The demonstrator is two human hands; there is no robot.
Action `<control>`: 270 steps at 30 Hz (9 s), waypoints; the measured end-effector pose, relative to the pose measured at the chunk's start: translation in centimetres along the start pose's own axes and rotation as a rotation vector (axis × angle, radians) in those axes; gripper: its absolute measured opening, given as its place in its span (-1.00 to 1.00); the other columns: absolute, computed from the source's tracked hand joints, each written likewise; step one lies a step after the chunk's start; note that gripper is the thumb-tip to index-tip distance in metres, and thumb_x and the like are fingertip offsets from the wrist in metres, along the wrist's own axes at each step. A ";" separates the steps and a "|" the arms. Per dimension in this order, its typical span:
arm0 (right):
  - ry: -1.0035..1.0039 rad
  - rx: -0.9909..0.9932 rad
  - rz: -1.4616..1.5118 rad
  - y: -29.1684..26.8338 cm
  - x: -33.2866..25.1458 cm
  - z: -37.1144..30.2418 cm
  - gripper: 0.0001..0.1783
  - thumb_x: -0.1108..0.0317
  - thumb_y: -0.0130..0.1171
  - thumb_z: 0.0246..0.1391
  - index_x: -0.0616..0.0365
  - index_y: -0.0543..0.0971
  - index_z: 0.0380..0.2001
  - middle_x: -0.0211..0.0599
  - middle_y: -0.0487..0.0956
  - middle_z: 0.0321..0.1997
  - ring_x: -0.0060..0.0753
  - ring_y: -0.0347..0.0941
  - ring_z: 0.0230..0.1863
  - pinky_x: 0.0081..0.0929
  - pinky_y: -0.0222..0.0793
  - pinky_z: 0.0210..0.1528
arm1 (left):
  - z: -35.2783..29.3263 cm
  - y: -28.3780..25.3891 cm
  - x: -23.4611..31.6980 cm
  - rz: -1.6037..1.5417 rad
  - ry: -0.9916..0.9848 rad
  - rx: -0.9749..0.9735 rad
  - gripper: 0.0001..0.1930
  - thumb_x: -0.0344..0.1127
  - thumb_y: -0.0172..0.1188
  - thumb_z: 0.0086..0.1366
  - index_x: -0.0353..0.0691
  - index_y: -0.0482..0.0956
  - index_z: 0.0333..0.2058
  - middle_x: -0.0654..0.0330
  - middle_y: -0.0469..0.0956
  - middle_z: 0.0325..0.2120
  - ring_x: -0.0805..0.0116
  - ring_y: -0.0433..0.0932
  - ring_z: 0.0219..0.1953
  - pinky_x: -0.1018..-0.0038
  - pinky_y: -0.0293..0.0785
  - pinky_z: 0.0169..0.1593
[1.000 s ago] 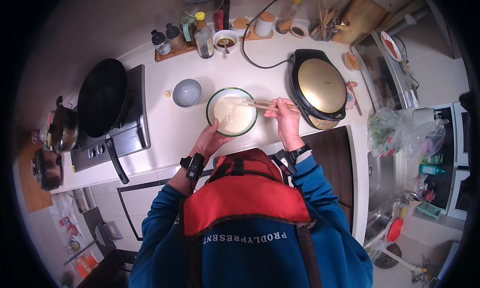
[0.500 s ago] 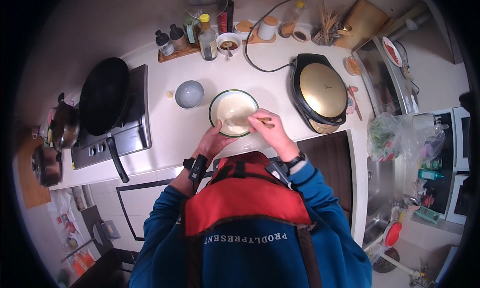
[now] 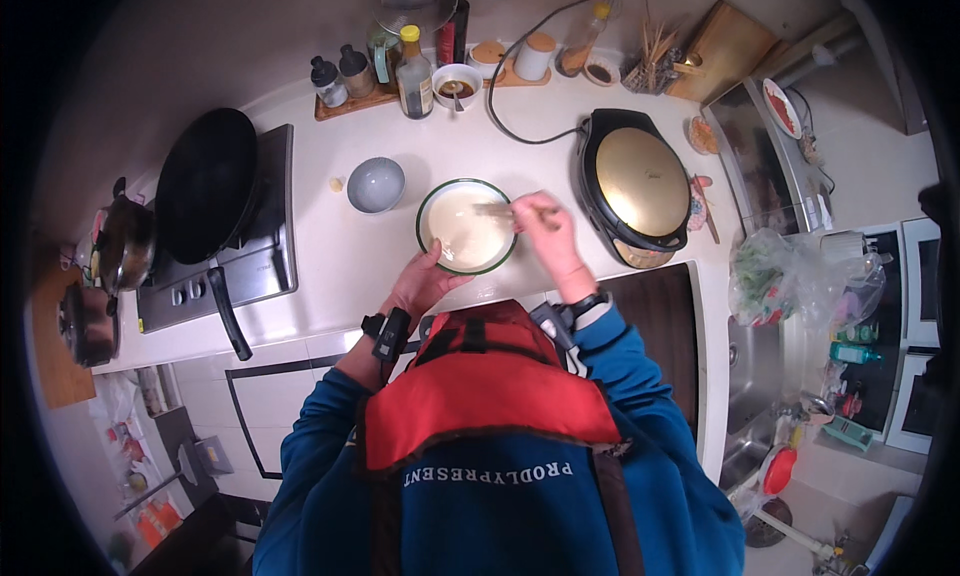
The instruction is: The person mixes a batter in a bowl using chopsticks, then retrieves an electric griddle from a cabinet, plugs it in, and continues mixing the batter. They briefly walk to another room and return to the kitchen to resume mixing.
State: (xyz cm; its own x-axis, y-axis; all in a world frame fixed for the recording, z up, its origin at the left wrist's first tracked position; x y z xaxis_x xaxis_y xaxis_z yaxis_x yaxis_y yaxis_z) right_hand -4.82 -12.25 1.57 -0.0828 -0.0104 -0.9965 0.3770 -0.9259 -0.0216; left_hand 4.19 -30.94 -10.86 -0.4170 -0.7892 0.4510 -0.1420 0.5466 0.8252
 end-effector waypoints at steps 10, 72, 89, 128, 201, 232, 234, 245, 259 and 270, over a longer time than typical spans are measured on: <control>-0.051 -0.202 -0.031 -0.4 1.1 -0.3 -0.89 0.45 0.11 0.14 0.24 0.57 -0.41 -0.40 0.46 -0.46 -0.63 0.41 -0.44 -0.67 0.31 -0.37 | 0.3 0.1 0.1 0.014 0.001 -0.025 -0.38 0.06 0.01 0.30 -0.21 0.18 0.19 0.06 0.33 0.11 0.15 0.38 0.13 0.28 0.47 0.07; 0.132 -0.177 0.164 -0.9 1.9 1.0 -0.87 0.42 0.11 0.14 0.27 0.54 -0.41 -0.38 0.55 -0.48 -0.58 0.48 -0.54 -0.63 0.42 -0.38 | 2.4 -0.1 0.0 -0.039 -0.062 0.010 -0.44 0.02 -0.05 0.34 -0.19 0.18 0.19 0.05 0.33 0.12 0.11 0.40 0.10 0.23 0.46 0.06; 0.192 0.374 0.361 -6.6 7.6 -0.3 -0.78 0.37 0.00 0.23 0.35 0.51 -0.33 -0.14 0.55 -0.40 -0.31 0.54 -0.51 -0.44 0.55 -0.40 | 3.6 -1.4 -1.2 -0.003 -0.067 0.103 -0.45 0.02 0.02 0.31 -0.15 0.24 0.16 0.10 0.39 0.05 0.15 0.46 0.01 0.24 0.55 -0.06; 0.327 0.189 0.408 -9.1 12.3 3.4 -0.78 0.30 0.07 0.20 0.27 0.54 -0.34 -0.31 0.58 -0.43 -0.48 0.52 -0.51 -0.56 0.48 -0.41 | 9.2 0.0 -3.7 -0.031 0.075 0.176 -0.41 0.08 -0.28 0.40 -0.15 0.03 0.26 0.02 0.15 0.23 0.04 0.23 0.22 0.23 0.41 0.15; 0.136 0.595 0.156 -4.5 7.8 0.0 -0.73 0.27 0.03 0.23 0.31 0.52 -0.33 -0.23 0.55 -0.42 -0.38 0.51 -0.52 -0.48 0.50 -0.38 | -6.6 -9.1 4.7 -0.147 0.054 0.223 -0.60 -0.59 -0.02 0.19 -0.04 0.06 -0.70 0.42 0.01 -0.77 0.58 -0.01 -0.73 0.60 -0.10 -0.67; 0.378 0.587 0.717 -1.4 14.5 -3.4 -0.74 0.25 0.04 0.22 0.26 0.47 -0.23 -0.21 0.54 -0.28 -0.39 0.53 -0.29 -0.49 0.54 -0.19 | -8.0 -13.1 3.4 -0.222 -0.008 0.160 -0.74 -0.26 -0.10 0.38 -0.12 0.30 -0.54 0.41 0.12 -0.76 0.53 0.12 -0.74 0.57 0.12 -0.64; 0.409 0.563 0.774 -0.7 15.1 -3.4 -0.73 0.24 0.05 0.22 0.25 0.48 -0.19 -0.24 0.55 -0.21 -0.46 0.50 -0.18 -0.57 0.48 -0.08 | -8.5 -12.8 3.9 -0.172 0.069 0.187 -0.92 -0.43 -0.06 0.29 -0.19 0.39 -0.39 0.40 0.15 -0.75 0.54 0.14 -0.74 0.58 0.14 -0.63; 0.831 -0.100 0.649 9.5 15.2 -5.3 -0.83 0.41 0.09 0.14 0.17 0.47 -0.20 -0.29 0.54 -0.39 -0.37 0.48 -0.45 -0.38 0.46 -0.33 | -15.1 -9.8 5.6 0.188 0.286 0.415 -0.77 -0.68 -0.15 0.00 -0.27 0.47 -0.57 0.21 0.37 -0.69 0.40 0.32 -0.64 0.52 0.26 -0.53; 0.738 -0.843 0.425 31.1 8.1 -3.4 -0.75 0.40 0.10 0.14 0.21 0.45 -0.12 -0.26 0.54 -0.27 -0.34 0.52 -0.25 -0.41 0.47 -0.21 | -36.5 -11.5 21.0 0.171 1.014 0.744 -0.83 -0.30 -0.07 0.25 -0.25 0.43 -0.32 0.24 0.44 -0.52 0.38 0.44 -0.46 0.50 0.38 -0.33; 0.516 -0.728 0.131 51.9 10.6 -6.4 -0.42 0.26 0.34 -0.20 0.34 0.38 -0.13 -0.26 0.52 -0.35 -0.37 0.47 -0.32 -0.45 0.40 -0.24 | -28.8 -23.1 27.0 -0.002 0.211 0.350 -0.61 -0.01 0.09 0.29 -0.25 0.43 -0.15 0.05 0.55 -0.30 0.19 0.53 -0.24 0.31 0.45 -0.09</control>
State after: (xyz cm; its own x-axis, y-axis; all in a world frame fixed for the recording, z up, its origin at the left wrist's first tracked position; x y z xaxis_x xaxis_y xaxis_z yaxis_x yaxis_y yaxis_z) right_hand 19.77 -58.01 -10.61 0.3603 0.2345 -0.9029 0.8596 -0.4593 0.2237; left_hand 22.09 -72.93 -7.94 -0.2278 -0.8107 0.5393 -0.4548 0.5783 0.6773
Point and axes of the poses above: each hand's wrist, its own z-axis towards the middle knuckle, its own y-axis out of the palm, x = y × z, the point moved 3 cm from there along z, towards the middle knuckle
